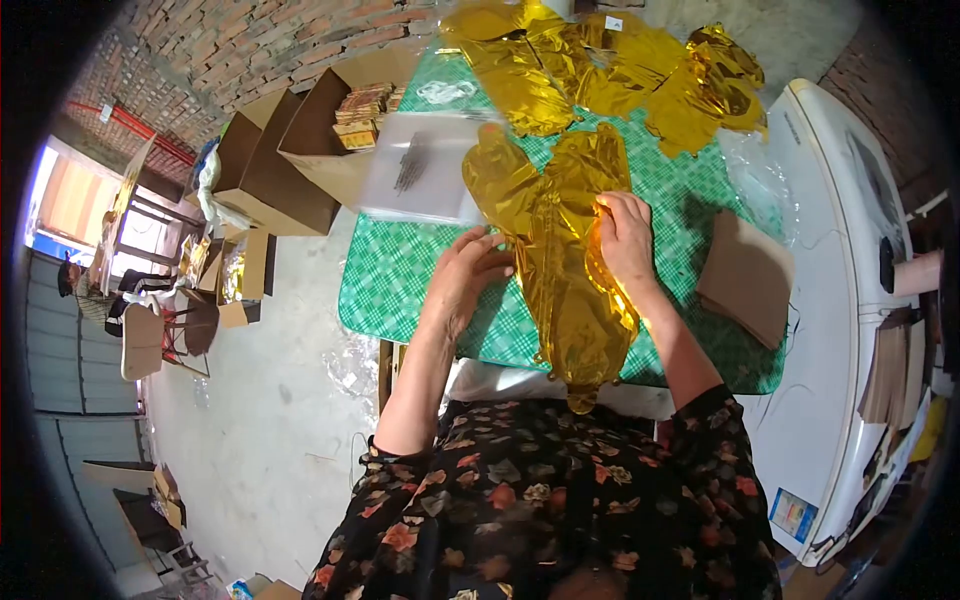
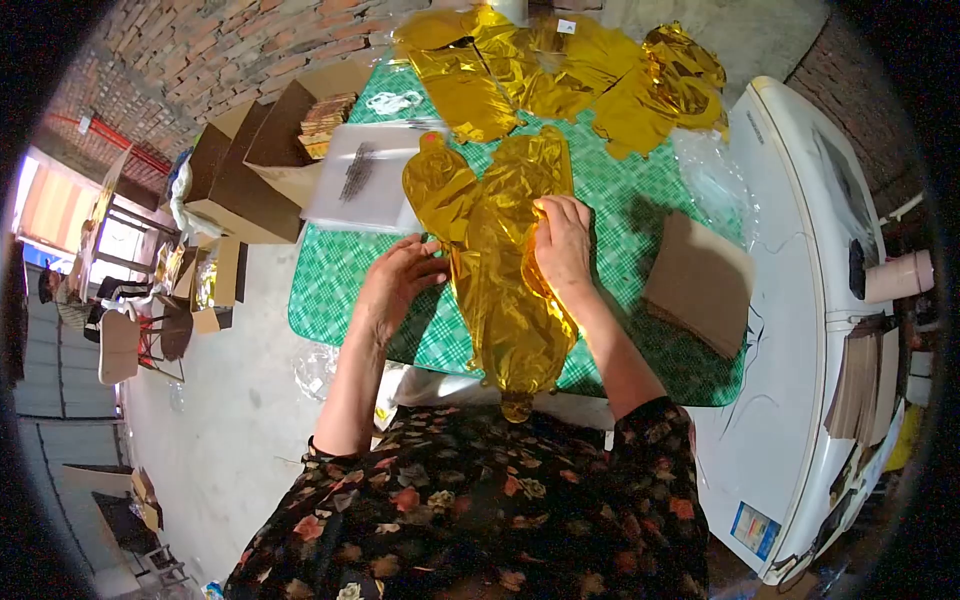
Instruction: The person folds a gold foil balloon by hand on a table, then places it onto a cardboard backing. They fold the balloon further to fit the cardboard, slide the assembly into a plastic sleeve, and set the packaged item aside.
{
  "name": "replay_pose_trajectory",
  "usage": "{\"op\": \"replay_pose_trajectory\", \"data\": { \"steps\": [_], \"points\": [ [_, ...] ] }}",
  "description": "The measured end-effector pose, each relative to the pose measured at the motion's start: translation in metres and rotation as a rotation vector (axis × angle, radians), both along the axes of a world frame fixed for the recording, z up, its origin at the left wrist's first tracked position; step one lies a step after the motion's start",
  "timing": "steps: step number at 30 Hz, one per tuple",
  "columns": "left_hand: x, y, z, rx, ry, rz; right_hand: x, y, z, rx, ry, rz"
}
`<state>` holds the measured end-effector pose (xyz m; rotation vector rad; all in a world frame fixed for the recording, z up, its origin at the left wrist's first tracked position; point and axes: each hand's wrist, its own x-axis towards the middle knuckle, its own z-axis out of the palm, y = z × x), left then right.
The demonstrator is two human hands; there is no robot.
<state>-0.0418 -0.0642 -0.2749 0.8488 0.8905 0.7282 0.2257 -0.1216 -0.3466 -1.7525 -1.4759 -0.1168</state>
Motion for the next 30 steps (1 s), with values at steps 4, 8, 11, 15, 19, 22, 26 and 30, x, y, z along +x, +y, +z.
{"op": "replay_pose_trajectory", "data": {
  "steps": [4, 8, 11, 15, 19, 22, 26, 30],
  "points": [
    [0.0, 0.018, -0.012, -0.069, -0.025, -0.11, 0.0, 0.0, 0.0, 0.0, -0.008, 0.001],
    [0.008, 0.034, -0.026, -0.103, -0.042, -0.209, -0.001, 0.0, 0.001, 0.0, -0.022, -0.003],
    [0.016, 0.038, -0.02, -0.064, 0.04, -0.236, -0.002, 0.0, 0.003, 0.006, -0.01, -0.005],
    [0.036, 0.033, -0.002, 0.285, 0.242, -0.131, -0.003, -0.001, 0.002, -0.002, -0.01, 0.001],
    [0.04, 0.044, -0.003, 0.391, 0.215, -0.149, -0.005, -0.001, 0.003, -0.014, -0.004, -0.001],
    [0.052, 0.047, -0.017, 0.432, 0.104, -0.126, -0.004, -0.001, 0.003, -0.02, -0.001, 0.0],
    [0.066, 0.039, -0.025, 0.354, -0.039, -0.065, -0.006, -0.002, 0.005, -0.022, -0.001, 0.003],
    [0.08, 0.03, -0.01, 0.088, -0.196, -0.014, -0.006, -0.002, 0.006, -0.018, -0.001, 0.008]
  ]
}}
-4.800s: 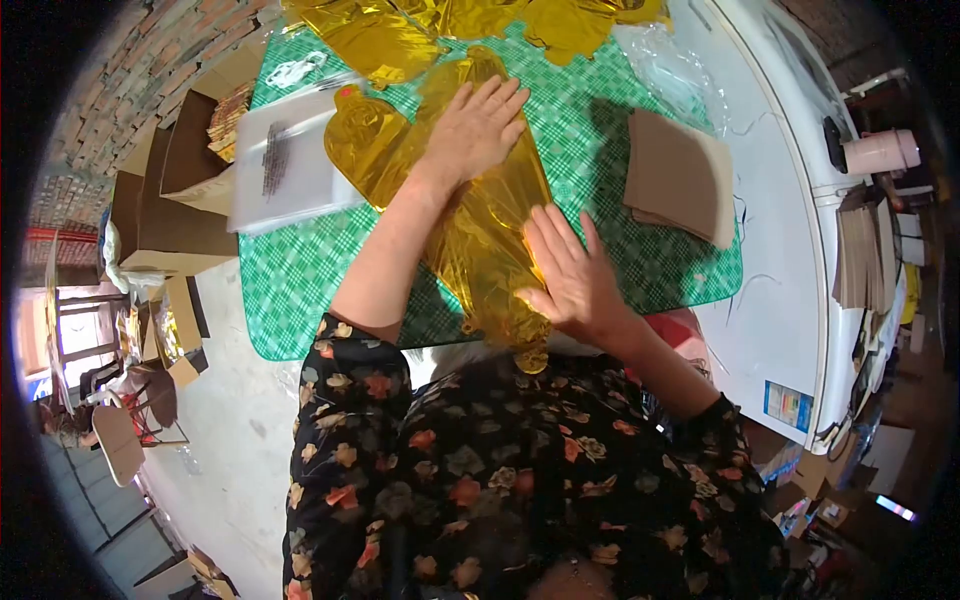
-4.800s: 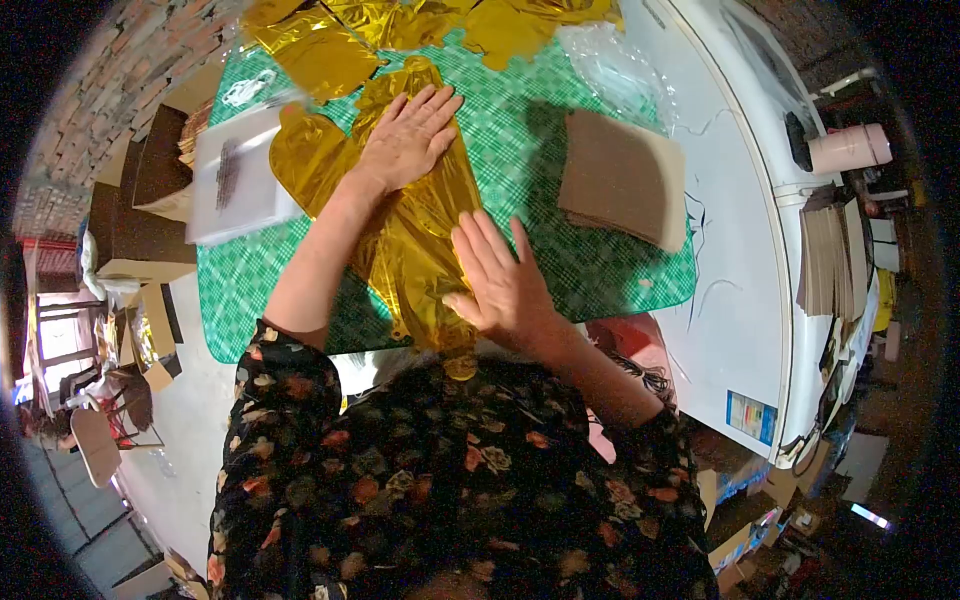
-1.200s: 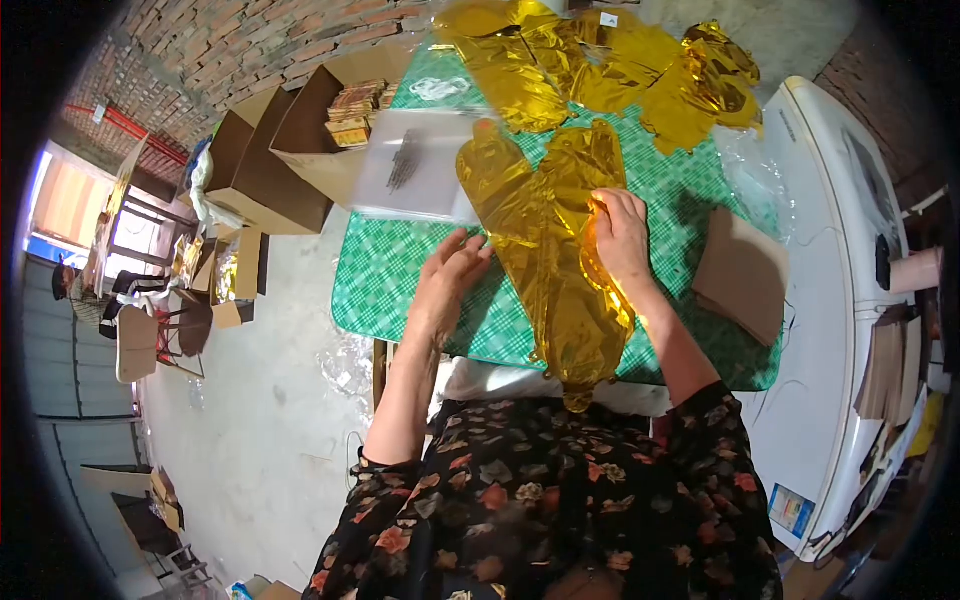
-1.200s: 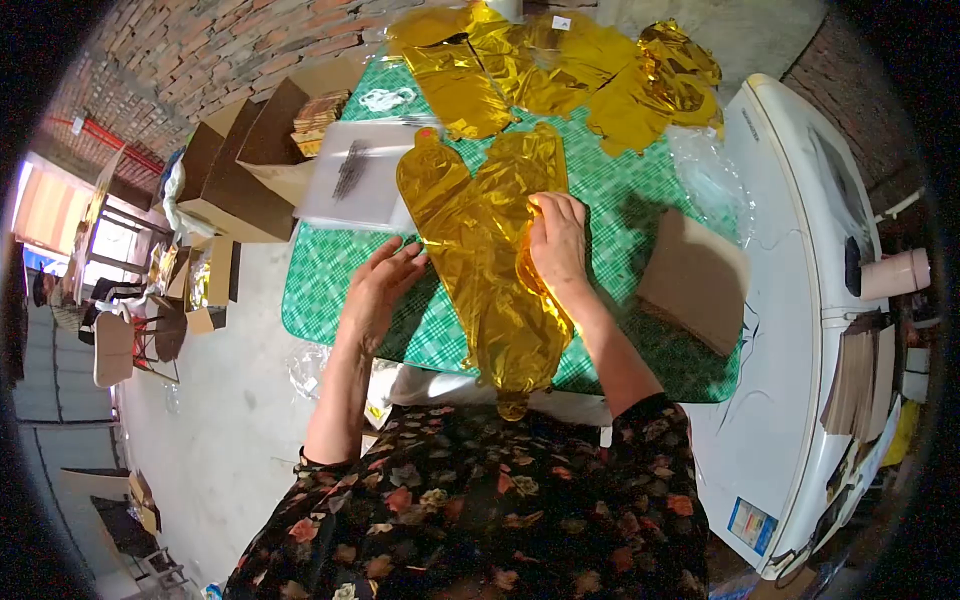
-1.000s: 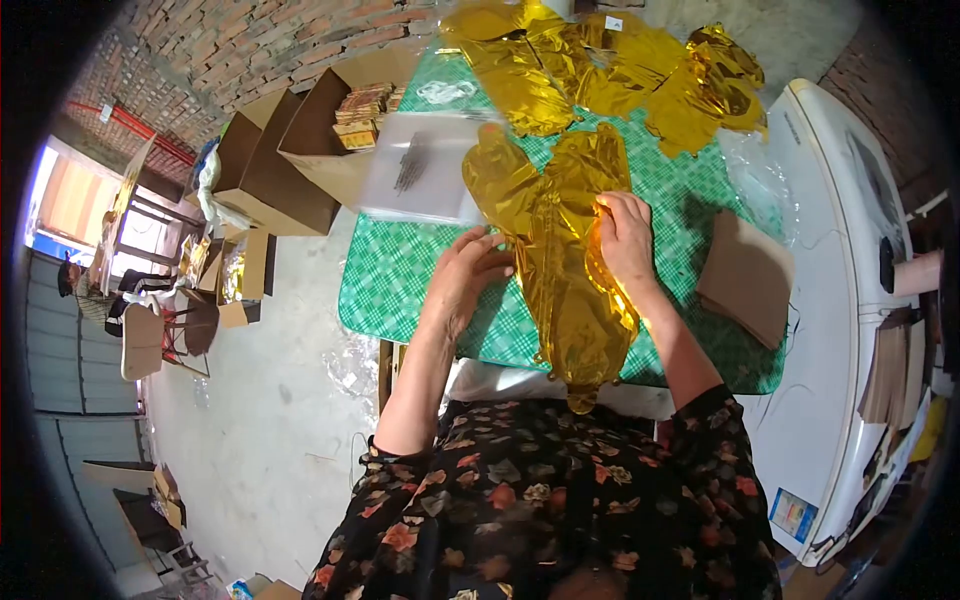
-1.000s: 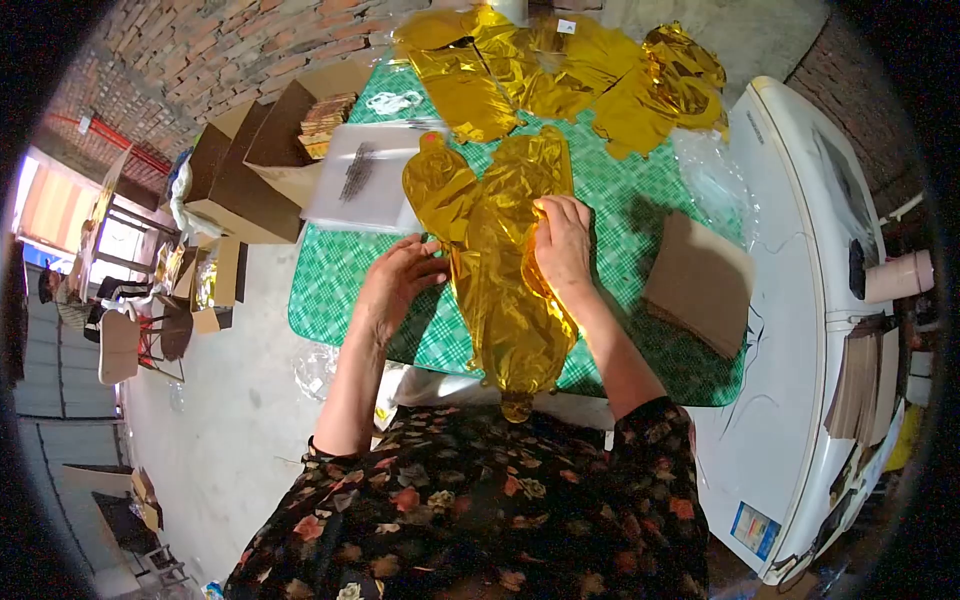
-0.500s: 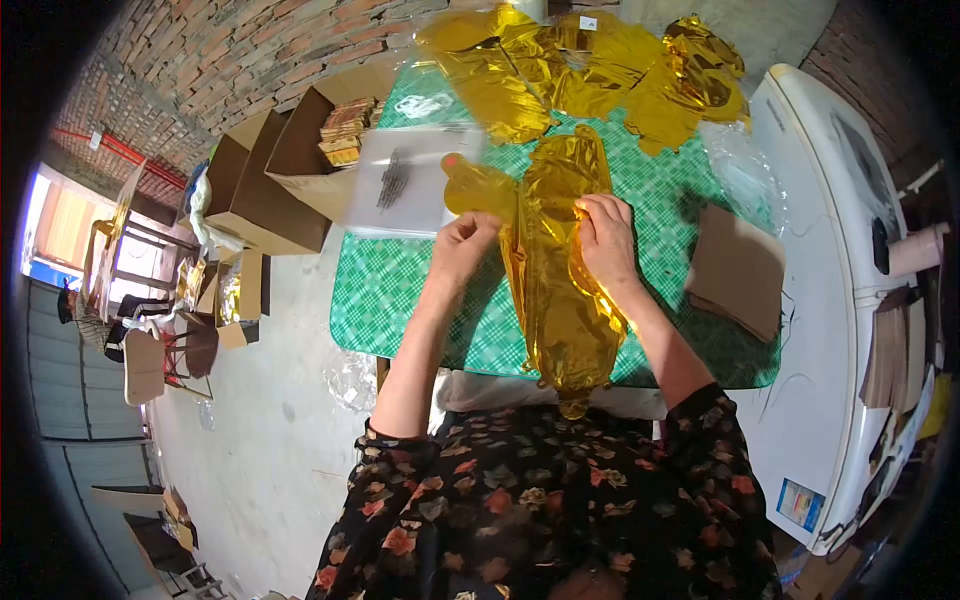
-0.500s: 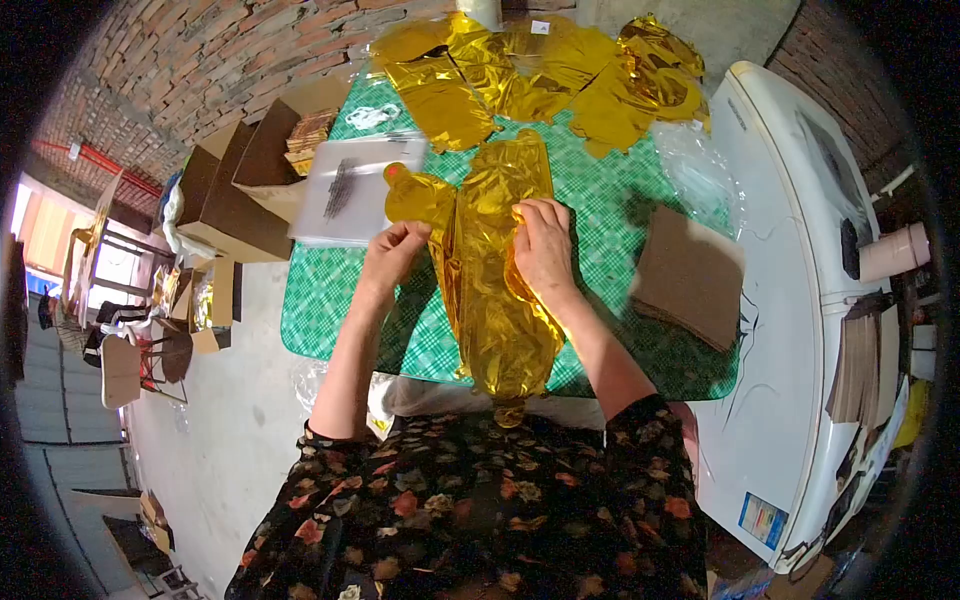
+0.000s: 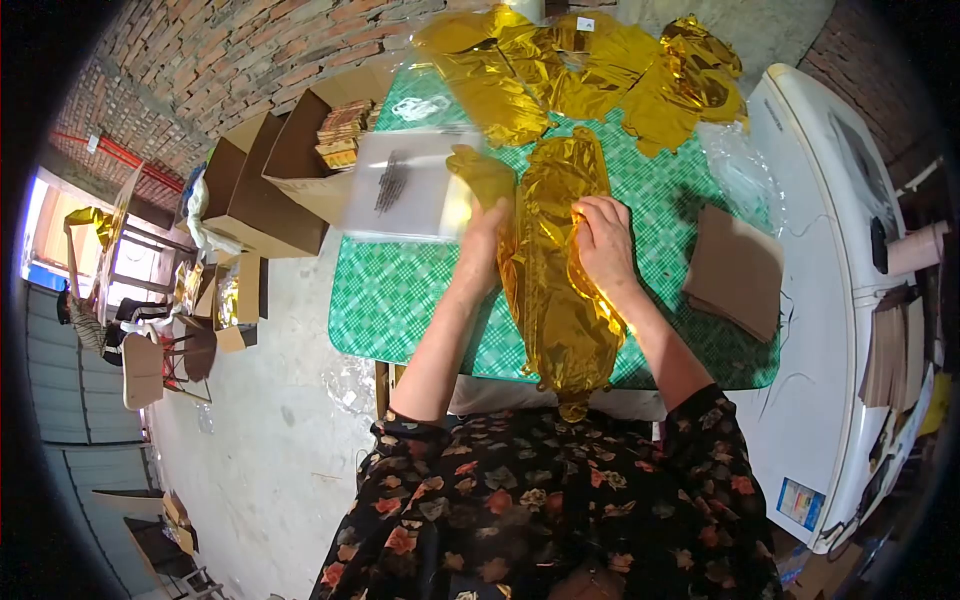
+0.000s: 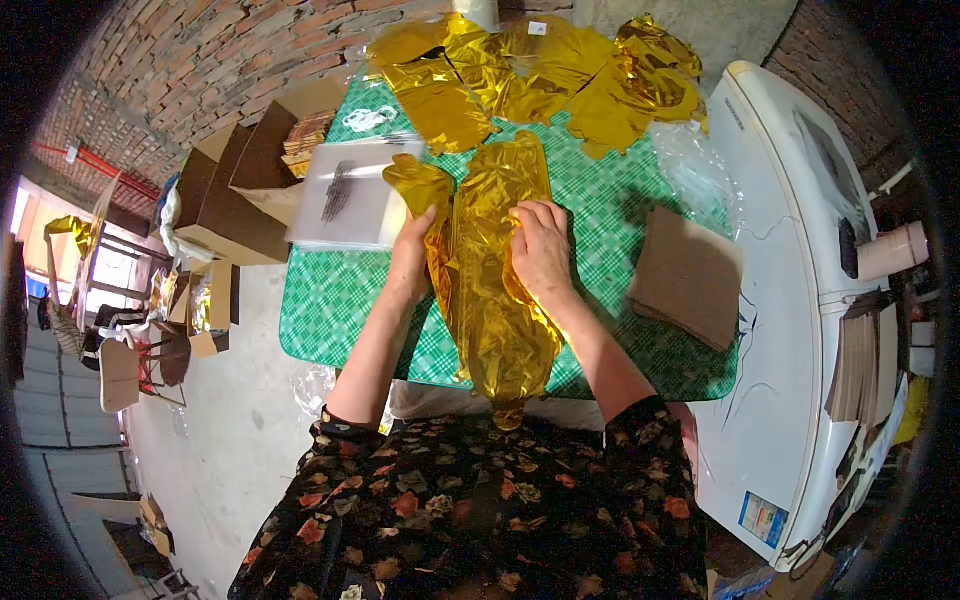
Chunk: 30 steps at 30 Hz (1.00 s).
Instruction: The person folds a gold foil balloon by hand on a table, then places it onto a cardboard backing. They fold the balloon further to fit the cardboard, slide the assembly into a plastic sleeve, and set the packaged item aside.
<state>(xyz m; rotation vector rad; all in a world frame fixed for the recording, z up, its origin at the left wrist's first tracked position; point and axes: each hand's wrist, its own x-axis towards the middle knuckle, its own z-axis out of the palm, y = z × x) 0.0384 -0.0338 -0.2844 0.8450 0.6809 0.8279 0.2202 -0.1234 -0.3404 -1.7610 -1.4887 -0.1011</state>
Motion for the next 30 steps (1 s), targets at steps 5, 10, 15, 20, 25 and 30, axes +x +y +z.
{"op": "replay_pose_trajectory", "data": {
  "steps": [5, 10, 15, 20, 25, 30],
  "points": [
    [0.007, 0.009, -0.021, -0.225, -0.184, -0.018, 0.0, 0.001, -0.002, 0.002, 0.003, 0.01],
    [0.016, 0.002, -0.018, -0.157, -0.209, -0.061, 0.001, 0.001, -0.002, -0.001, -0.001, 0.019],
    [0.033, -0.002, -0.026, 0.2, -0.052, -0.129, 0.0, -0.001, 0.001, -0.033, 0.003, 0.012],
    [0.042, -0.007, -0.015, 0.637, 0.245, -0.247, -0.001, 0.001, -0.002, -0.007, -0.027, -0.019],
    [0.043, -0.005, -0.024, 0.692, 0.332, -0.285, 0.005, 0.002, -0.008, -0.074, -0.013, -0.042],
    [0.041, 0.0, -0.028, 0.703, 0.332, -0.335, -0.005, -0.003, 0.011, -0.015, 0.406, -0.086]
  ]
}}
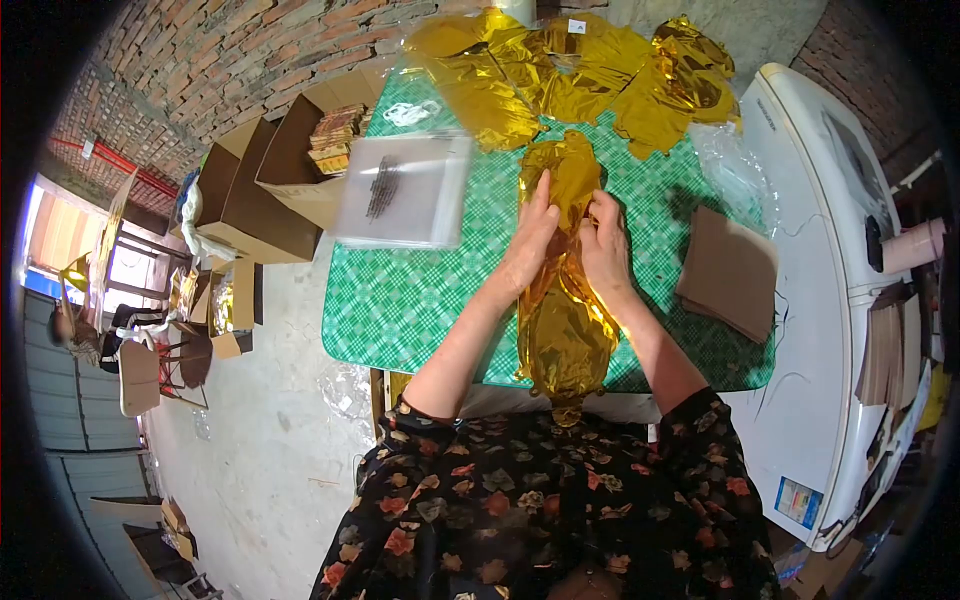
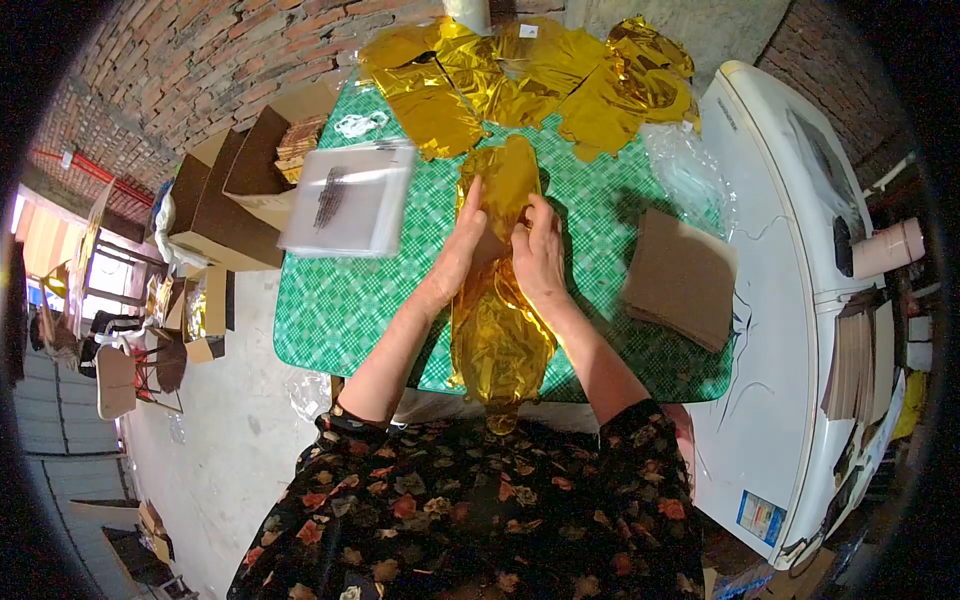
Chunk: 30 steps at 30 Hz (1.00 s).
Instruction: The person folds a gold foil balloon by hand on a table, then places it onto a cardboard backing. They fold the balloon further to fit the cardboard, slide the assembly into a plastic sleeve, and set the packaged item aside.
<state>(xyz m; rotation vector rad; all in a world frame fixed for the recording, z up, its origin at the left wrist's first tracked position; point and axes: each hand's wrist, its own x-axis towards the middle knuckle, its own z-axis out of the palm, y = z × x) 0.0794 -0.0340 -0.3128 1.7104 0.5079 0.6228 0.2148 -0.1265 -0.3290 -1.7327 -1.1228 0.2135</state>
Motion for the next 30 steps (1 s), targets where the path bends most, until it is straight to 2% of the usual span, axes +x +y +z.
{"op": "replay_pose_trajectory", "data": {
  "steps": [3, 6, 9, 12, 15, 18, 19, 22, 30],
  "points": [
    [0.001, 0.001, -0.002, -0.04, 0.012, 0.001, -0.001, -0.002, 0.003, 0.091, 0.215, 0.024],
    [0.0, 0.0, -0.001, -0.051, 0.01, -0.003, -0.004, -0.002, 0.017, 0.148, 0.272, 0.021],
    [0.001, -0.002, 0.003, -0.052, -0.023, 0.014, 0.012, 0.0, -0.008, 0.033, -0.312, 0.084],
    [-0.004, -0.006, 0.012, -0.057, -0.039, 0.015, 0.012, 0.003, -0.017, 0.063, -0.218, 0.023],
    [-0.005, 0.005, 0.003, 0.036, -0.091, 0.134, 0.011, 0.002, -0.017, 0.039, -0.301, 0.001],
    [-0.013, 0.019, 0.003, 0.443, 0.045, 0.265, 0.011, 0.002, -0.018, 0.029, -0.345, -0.004],
    [-0.012, 0.022, -0.003, 0.679, 0.077, 0.335, 0.01, 0.002, -0.018, 0.025, -0.345, -0.001],
    [-0.015, 0.026, -0.025, 0.977, 0.372, 0.318, 0.01, 0.002, -0.016, 0.024, -0.347, 0.005],
    [-0.01, 0.017, -0.037, 1.121, 0.485, 0.371, 0.01, 0.001, -0.016, 0.028, -0.32, 0.001]
  ]
}}
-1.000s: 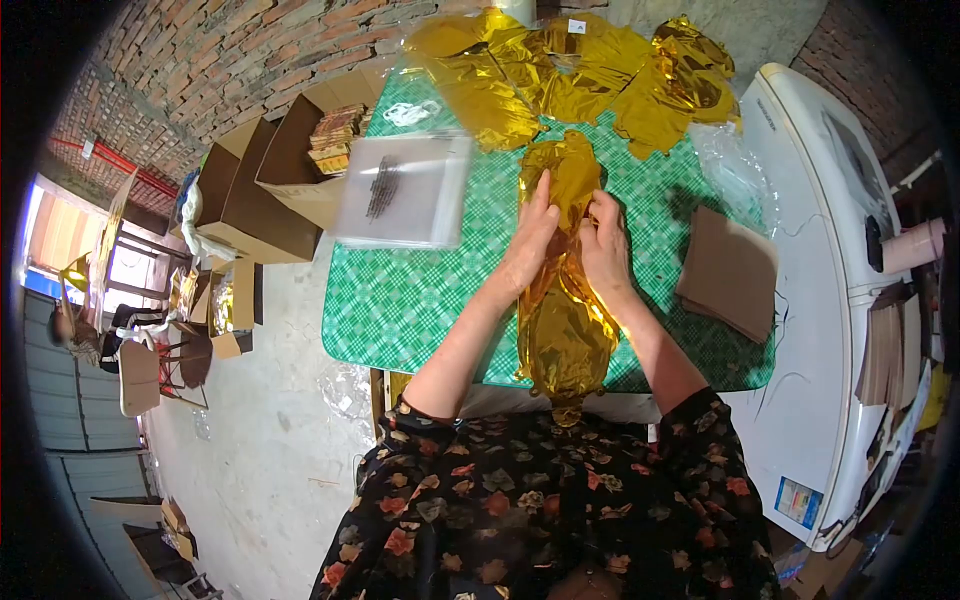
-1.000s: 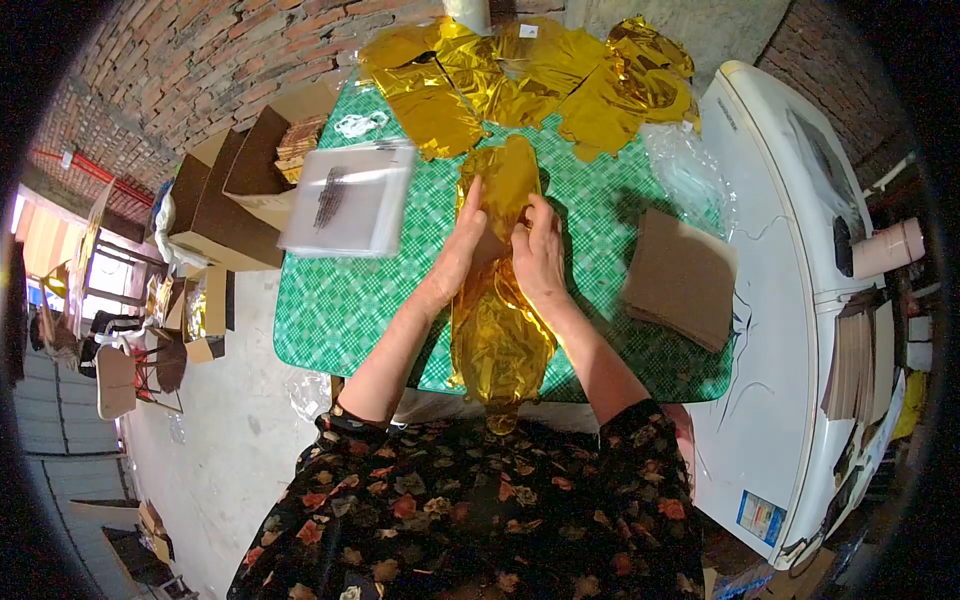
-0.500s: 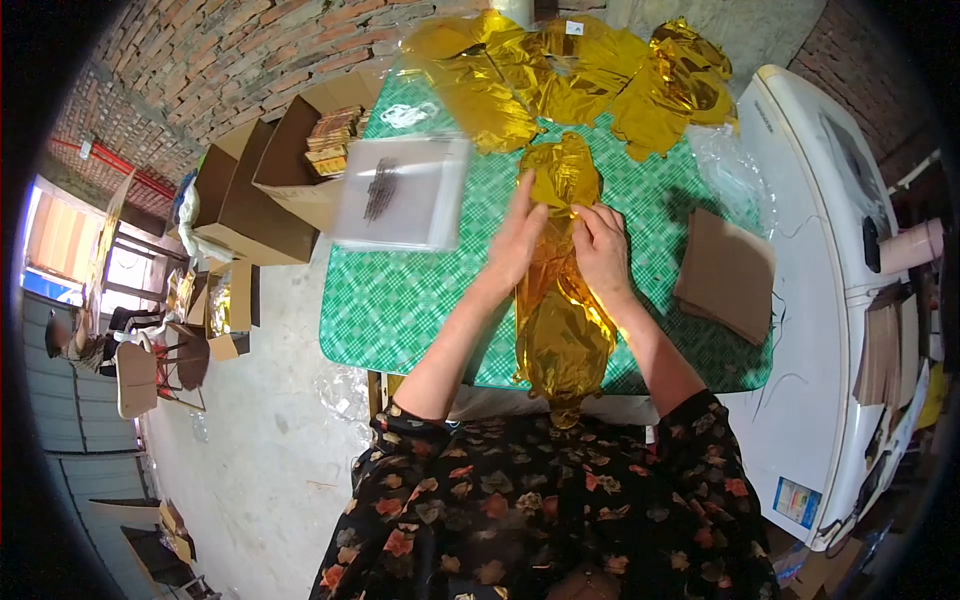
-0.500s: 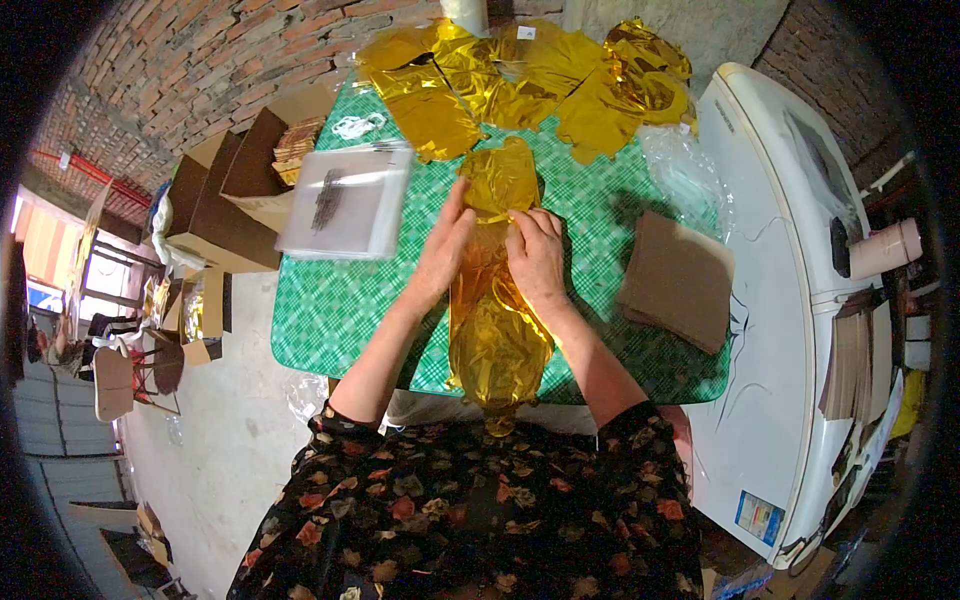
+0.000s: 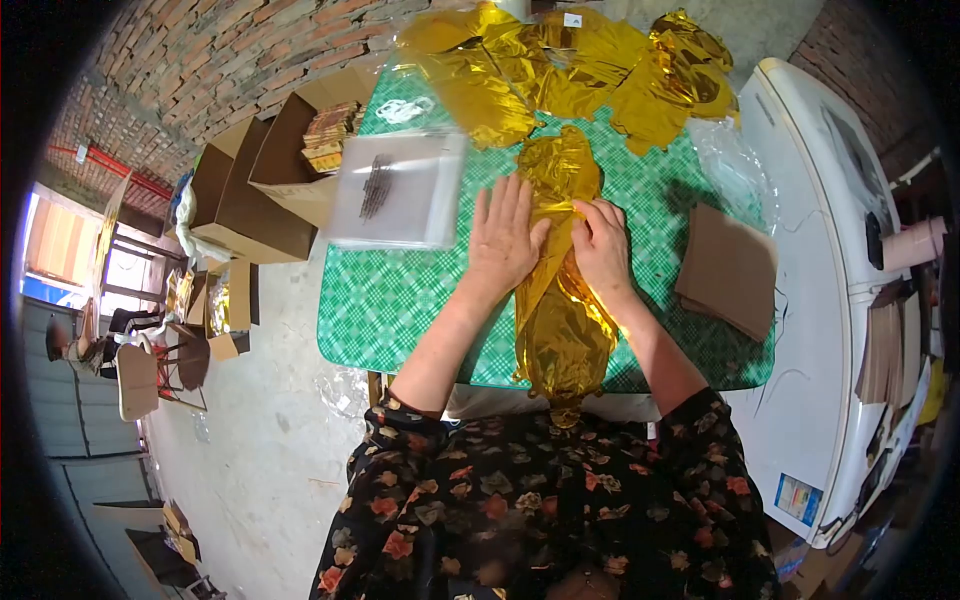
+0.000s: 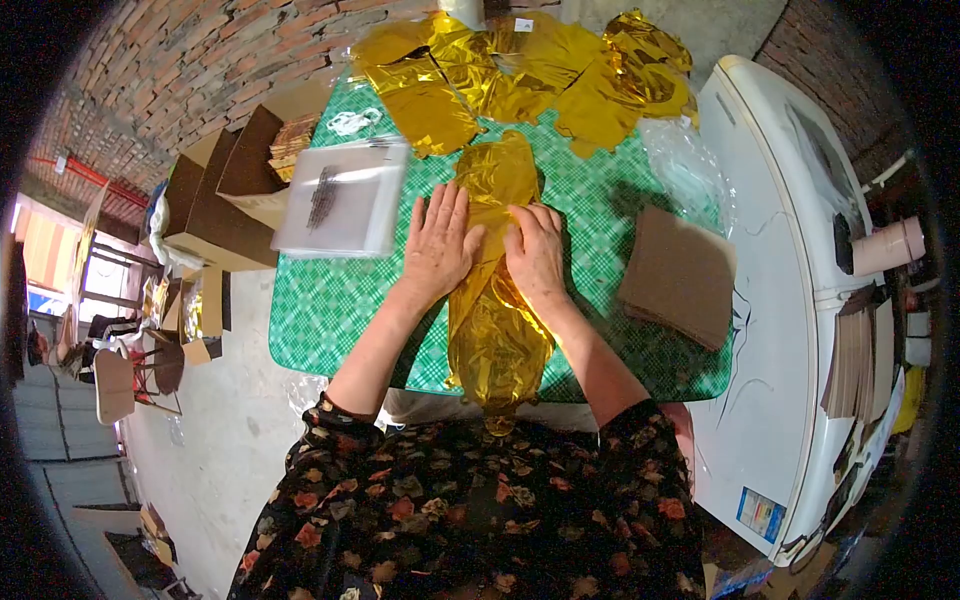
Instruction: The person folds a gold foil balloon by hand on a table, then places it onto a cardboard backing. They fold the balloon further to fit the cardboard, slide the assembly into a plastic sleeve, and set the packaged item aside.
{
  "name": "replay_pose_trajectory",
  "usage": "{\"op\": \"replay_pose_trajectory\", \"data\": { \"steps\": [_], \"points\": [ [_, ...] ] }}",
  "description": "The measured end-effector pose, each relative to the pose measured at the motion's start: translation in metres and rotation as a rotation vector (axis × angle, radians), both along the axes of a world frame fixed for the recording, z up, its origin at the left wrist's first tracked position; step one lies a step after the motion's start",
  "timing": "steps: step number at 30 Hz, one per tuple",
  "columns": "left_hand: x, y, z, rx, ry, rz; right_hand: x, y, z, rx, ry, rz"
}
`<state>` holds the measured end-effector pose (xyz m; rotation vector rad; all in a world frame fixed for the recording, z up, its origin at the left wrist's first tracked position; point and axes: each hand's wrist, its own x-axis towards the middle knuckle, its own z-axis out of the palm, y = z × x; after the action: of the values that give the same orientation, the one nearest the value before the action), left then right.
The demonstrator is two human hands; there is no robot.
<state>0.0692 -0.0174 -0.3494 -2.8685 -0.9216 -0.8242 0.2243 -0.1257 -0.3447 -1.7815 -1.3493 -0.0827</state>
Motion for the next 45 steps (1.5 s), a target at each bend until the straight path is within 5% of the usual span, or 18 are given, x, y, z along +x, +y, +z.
{"op": "replay_pose_trajectory", "data": {
  "steps": [19, 26, 35, 41, 45],
  "points": [
    [-0.002, -0.008, 0.014, -0.086, -0.028, 0.006, -0.001, 0.001, 0.004, -0.029, 0.001, 0.048],
    [-0.006, -0.033, 0.029, -0.22, -0.038, -0.203, -0.001, -0.001, 0.015, -0.034, 0.114, 0.088],
    [0.007, -0.034, 0.044, -0.16, -0.204, 0.054, -0.002, -0.002, 0.015, -0.002, 0.21, 0.078],
    [-0.032, -0.017, 0.039, -0.109, -0.408, 0.241, -0.003, -0.002, 0.013, -0.022, 0.188, 0.052],
    [-0.066, -0.009, 0.03, -0.159, -0.323, 0.396, -0.002, -0.002, 0.013, -0.071, 0.161, 0.062]
  ]
}}
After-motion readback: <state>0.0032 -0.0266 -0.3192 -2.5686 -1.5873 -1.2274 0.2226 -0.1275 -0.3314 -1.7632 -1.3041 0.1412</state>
